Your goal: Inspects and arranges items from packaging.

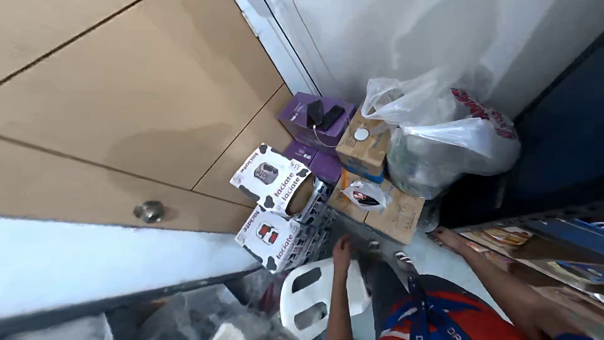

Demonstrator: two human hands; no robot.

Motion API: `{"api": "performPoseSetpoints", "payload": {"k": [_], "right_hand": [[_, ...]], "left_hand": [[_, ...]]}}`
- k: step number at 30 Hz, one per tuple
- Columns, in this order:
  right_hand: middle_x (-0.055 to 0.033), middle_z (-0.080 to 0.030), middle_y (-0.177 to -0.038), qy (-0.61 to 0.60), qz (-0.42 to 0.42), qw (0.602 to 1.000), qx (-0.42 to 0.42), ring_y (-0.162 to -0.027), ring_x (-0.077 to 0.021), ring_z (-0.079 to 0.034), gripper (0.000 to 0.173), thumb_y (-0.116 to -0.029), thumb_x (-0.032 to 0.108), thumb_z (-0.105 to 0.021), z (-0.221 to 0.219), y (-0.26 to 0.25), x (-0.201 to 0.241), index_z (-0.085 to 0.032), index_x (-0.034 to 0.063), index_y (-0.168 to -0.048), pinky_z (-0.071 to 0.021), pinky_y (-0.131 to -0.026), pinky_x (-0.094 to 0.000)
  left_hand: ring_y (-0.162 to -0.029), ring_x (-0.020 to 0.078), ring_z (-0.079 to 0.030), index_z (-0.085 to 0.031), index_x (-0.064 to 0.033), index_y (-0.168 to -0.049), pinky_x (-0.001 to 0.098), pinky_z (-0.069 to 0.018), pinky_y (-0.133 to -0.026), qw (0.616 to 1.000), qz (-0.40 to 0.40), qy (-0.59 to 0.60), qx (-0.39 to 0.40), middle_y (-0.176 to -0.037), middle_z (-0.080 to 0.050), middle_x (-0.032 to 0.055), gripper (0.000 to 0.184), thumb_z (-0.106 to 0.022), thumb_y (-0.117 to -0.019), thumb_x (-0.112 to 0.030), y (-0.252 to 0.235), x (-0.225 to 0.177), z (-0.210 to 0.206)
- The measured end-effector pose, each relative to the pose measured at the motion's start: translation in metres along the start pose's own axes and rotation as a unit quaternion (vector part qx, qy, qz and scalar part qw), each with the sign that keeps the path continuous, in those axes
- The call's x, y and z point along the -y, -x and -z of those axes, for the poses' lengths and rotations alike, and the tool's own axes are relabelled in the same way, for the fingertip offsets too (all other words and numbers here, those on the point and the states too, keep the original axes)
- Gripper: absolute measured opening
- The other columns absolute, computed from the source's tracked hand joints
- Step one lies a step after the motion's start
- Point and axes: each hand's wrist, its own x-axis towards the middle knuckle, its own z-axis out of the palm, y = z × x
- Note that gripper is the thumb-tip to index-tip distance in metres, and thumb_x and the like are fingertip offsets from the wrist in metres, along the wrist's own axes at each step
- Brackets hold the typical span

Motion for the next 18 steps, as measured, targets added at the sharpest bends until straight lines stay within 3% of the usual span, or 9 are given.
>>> {"api": "performPoseSetpoints", "payload": {"k": [3, 6, 9, 13, 16, 18], "right_hand": [[-0.0273, -0.063, -0.129, -0.059, -0.011, 0.997, -0.048, -0.113, -0.0361, -0.066, 0.042, -0.1104, 0.023, -0.047, -0.022, -0.005, -0.001, -0.052, -0.0076, -0.139, -0.0511, -0.098, -0.0496], [-0.0304, -0.061, -0.128, -0.163, -0.038, 0.979, -0.12, -0.11, -0.0372, -0.066, 0.045, -0.1101, 0.023, -0.048, -0.059, -0.001, -0.018, -0.047, -0.0106, -0.14, -0.0517, -0.095, -0.0498], [-0.032, -0.062, -0.126, -0.234, -0.086, 0.955, -0.162, -0.107, -0.0398, -0.066, 0.049, -0.1085, 0.023, -0.052, -0.104, 0.011, -0.048, -0.043, -0.0101, -0.142, -0.0526, -0.092, -0.0527], [-0.0324, -0.06, -0.13, -0.284, -0.167, 0.932, -0.15, -0.113, -0.0415, -0.064, 0.046, -0.1108, 0.022, -0.046, -0.157, 0.037, -0.086, -0.043, -0.0079, -0.145, -0.0502, -0.096, -0.0537], [-0.0322, -0.059, -0.133, -0.317, -0.207, 0.912, -0.158, -0.115, -0.0418, -0.063, 0.045, -0.1114, 0.023, -0.045, -0.175, 0.046, -0.106, -0.044, -0.007, -0.146, -0.0489, -0.097, -0.0536], [-0.0324, -0.058, -0.134, -0.339, -0.205, 0.901, -0.176, -0.117, -0.0421, -0.062, 0.045, -0.1116, 0.023, -0.044, -0.176, 0.051, -0.1, -0.044, -0.0073, -0.145, -0.0486, -0.098, -0.054]], "left_hand": [[-0.117, 0.0313, -0.065, -0.056, 0.0109, -0.135, 0.0447, -0.0519, -0.102, 0.992, -0.111, -0.048, 0.022, -0.131, -0.063, 0.0272, 0.035, -0.046, -0.1061, -0.007, -0.07, -0.085, 0.038], [-0.119, 0.0302, -0.064, -0.055, 0.0089, -0.137, 0.0435, -0.0509, -0.103, 0.973, -0.179, -0.11, 0.095, -0.131, -0.063, 0.0255, 0.036, -0.046, -0.1054, -0.007, -0.133, -0.142, 0.05], [-0.121, 0.0296, -0.063, -0.058, 0.006, -0.136, 0.0425, -0.0504, -0.105, 0.941, -0.243, -0.184, 0.145, -0.133, -0.063, 0.0239, 0.035, -0.05, -0.106, -0.011, -0.172, -0.194, 0.044], [-0.116, 0.0339, -0.065, -0.065, 0.0036, -0.128, 0.0476, -0.0519, -0.101, 0.878, -0.39, -0.243, 0.135, -0.127, -0.066, 0.0234, 0.03, -0.055, -0.1035, -0.01, -0.22, -0.255, 0.014], [-0.136, 0.0447, -0.049, -0.055, -0.0033, -0.144, 0.0594, -0.0404, -0.111, 0.826, -0.4, -0.359, 0.172, -0.15, -0.05, 0.0225, 0.043, -0.059, -0.1034, -0.015, -0.266, -0.282, -0.02], [-0.139, 0.0522, -0.042, -0.045, -0.0028, -0.152, 0.065, -0.0382, -0.111, 0.789, -0.382, -0.439, 0.198, -0.154, -0.043, 0.0288, 0.058, -0.065, -0.1005, -0.021, -0.287, -0.288, -0.037]]}}
